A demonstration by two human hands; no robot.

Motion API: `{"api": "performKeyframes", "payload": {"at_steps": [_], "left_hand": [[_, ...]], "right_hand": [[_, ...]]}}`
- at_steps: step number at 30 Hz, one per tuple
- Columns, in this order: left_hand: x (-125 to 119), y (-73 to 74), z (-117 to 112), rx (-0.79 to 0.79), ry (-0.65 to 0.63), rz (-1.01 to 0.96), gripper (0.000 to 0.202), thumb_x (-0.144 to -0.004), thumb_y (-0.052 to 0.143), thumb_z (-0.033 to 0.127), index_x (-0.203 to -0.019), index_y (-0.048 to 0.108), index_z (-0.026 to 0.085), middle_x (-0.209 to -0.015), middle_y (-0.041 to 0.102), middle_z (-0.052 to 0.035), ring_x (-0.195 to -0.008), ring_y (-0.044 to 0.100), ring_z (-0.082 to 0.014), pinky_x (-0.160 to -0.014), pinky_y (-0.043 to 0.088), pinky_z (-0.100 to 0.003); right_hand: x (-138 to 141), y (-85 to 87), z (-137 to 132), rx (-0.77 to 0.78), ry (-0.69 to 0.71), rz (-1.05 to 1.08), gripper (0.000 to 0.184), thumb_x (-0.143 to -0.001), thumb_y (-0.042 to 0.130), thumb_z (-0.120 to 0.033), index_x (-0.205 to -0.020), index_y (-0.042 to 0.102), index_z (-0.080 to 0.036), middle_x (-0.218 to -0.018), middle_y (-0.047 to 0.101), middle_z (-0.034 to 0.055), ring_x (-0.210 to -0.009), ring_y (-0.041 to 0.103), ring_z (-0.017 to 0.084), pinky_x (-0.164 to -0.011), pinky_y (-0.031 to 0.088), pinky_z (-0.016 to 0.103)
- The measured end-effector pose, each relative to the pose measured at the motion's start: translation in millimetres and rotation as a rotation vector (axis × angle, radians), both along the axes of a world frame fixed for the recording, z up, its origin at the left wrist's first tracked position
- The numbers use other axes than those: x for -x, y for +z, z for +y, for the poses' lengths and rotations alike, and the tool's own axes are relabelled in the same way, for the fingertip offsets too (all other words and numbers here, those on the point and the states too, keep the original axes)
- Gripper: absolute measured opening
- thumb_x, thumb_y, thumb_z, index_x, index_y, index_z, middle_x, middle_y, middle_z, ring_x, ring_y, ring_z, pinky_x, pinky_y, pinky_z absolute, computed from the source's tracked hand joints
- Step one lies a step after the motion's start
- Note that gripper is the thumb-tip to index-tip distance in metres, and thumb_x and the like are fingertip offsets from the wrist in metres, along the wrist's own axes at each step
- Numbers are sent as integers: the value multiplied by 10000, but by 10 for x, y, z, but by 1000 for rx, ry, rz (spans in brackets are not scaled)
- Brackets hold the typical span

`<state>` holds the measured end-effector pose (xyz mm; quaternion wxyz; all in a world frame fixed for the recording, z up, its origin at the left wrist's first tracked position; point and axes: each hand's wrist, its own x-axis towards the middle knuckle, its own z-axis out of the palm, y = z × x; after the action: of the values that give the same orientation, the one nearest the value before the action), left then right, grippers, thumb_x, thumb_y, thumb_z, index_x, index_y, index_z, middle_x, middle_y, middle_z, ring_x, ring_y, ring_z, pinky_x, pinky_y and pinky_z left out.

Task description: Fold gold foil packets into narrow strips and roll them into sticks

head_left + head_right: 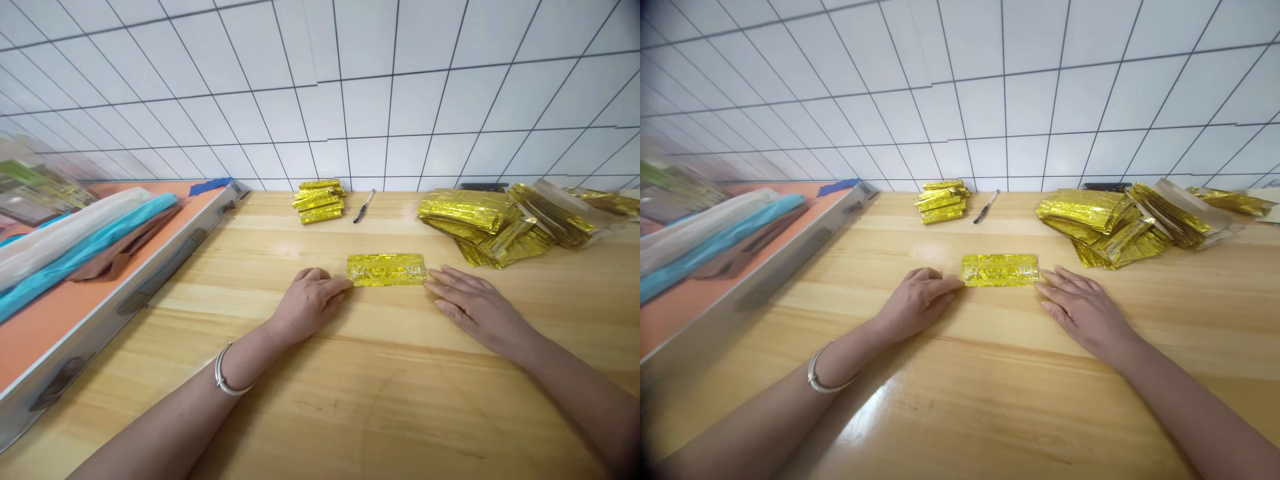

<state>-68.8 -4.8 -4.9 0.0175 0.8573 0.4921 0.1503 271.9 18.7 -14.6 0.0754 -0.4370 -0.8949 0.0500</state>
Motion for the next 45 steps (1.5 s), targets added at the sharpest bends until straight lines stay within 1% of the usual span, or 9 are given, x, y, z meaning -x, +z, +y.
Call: {"api": "performKeyframes", "payload": {"at_steps": [7, 11, 14, 19, 23, 26, 33, 39, 45], "left_hand": [[-79, 107, -111, -22, -48, 120, 332, -936, 410, 261, -1241, 540, 244, -966, 688, -53, -930, 561, -189, -922, 360, -386], [-99, 255, -23, 21, -116, 105, 381, -927, 422, 271, -1302, 473, 227, -1182, 628, -53, -1064, 549, -195, -951, 382, -375], [-208, 313, 140, -40, -78, 46, 383, -946, 368, 255, -1314, 458, 194, -1337, 521, -69, -1198, 481, -203, -1007, 371, -382], [-558, 80, 357, -23, -130, 39, 485, -945, 370, 307, -1398, 332, 139, -1449, 374, -131, -1333, 354, -194, -1074, 318, -374], [-676, -172, 350, 27, -187, 126, 600, -896, 430, 396, -1427, 285, 157, -1494, 289, -118, -1404, 200, -250, -1117, 215, -454], [-652, -221, 331, 35, -201, 137, 615, -900, 415, 408, -1443, 249, 172, -1500, 277, -114, -1413, 168, -251, -1117, 199, -463], [-521, -113, 332, 73, -228, 137, 665, -910, 288, 586, -1439, 270, 183, -1521, 202, -147, -1418, 139, -289, -1107, 188, -491], [-332, -56, 366, 91, -305, 172, 703, -886, 314, 629, -1448, 250, 212, -1526, 185, -141, -1422, 125, -284, -1110, 186, -470], [-97, -55, 314, 105, -265, 205, 690, -904, 310, 596, -1464, 193, 210, -1523, 200, -132, -1423, 138, -259, -1115, 177, -462]], "right_hand": [[23, -1, -19, -36, -25, -33, 474, -919, 351, -488, -1313, 516, -281, -1446, 412, 31, -1360, 303, 255, -1050, 345, 478], [107, 153, -19, -49, -11, -35, 535, -915, 361, -491, -1353, 474, -205, -1476, 358, 72, -1368, 287, 252, -1097, 299, 451], [299, 290, -3, -23, -4, 21, 573, -929, 335, -476, -1410, 378, -168, -1486, 336, 89, -1379, 261, 236, -1122, 264, 440], [834, 257, 77, 46, -53, 229, 639, -945, 237, -498, -1439, 292, -97, -1500, 276, 156, -1387, 236, 243, -1118, 272, 443], [1058, 41, 95, 61, 7, 129, 723, -925, 237, -558, -1469, 190, -84, -1524, 189, 171, -1405, 148, 272, -1128, 217, 478], [968, -70, 76, 19, 43, 45, 730, -921, 255, -563, -1486, 123, -120, -1541, 125, 147, -1413, 82, 267, -1132, 195, 489], [513, -152, 89, -65, 19, -91, 745, -915, 293, -554, -1478, 151, -88, -1540, 80, 166, -1413, 42, 279, -1136, 186, 483], [463, -191, 108, -90, 19, -75, 731, -913, 316, -538, -1487, 123, -127, -1544, 113, 140, -1412, 83, 277, -1125, 221, 483], [408, -162, 116, -82, 34, -69, 699, -921, 310, -526, -1487, 136, -154, -1539, 167, 120, -1412, 116, 252, -1130, 214, 471]]}}
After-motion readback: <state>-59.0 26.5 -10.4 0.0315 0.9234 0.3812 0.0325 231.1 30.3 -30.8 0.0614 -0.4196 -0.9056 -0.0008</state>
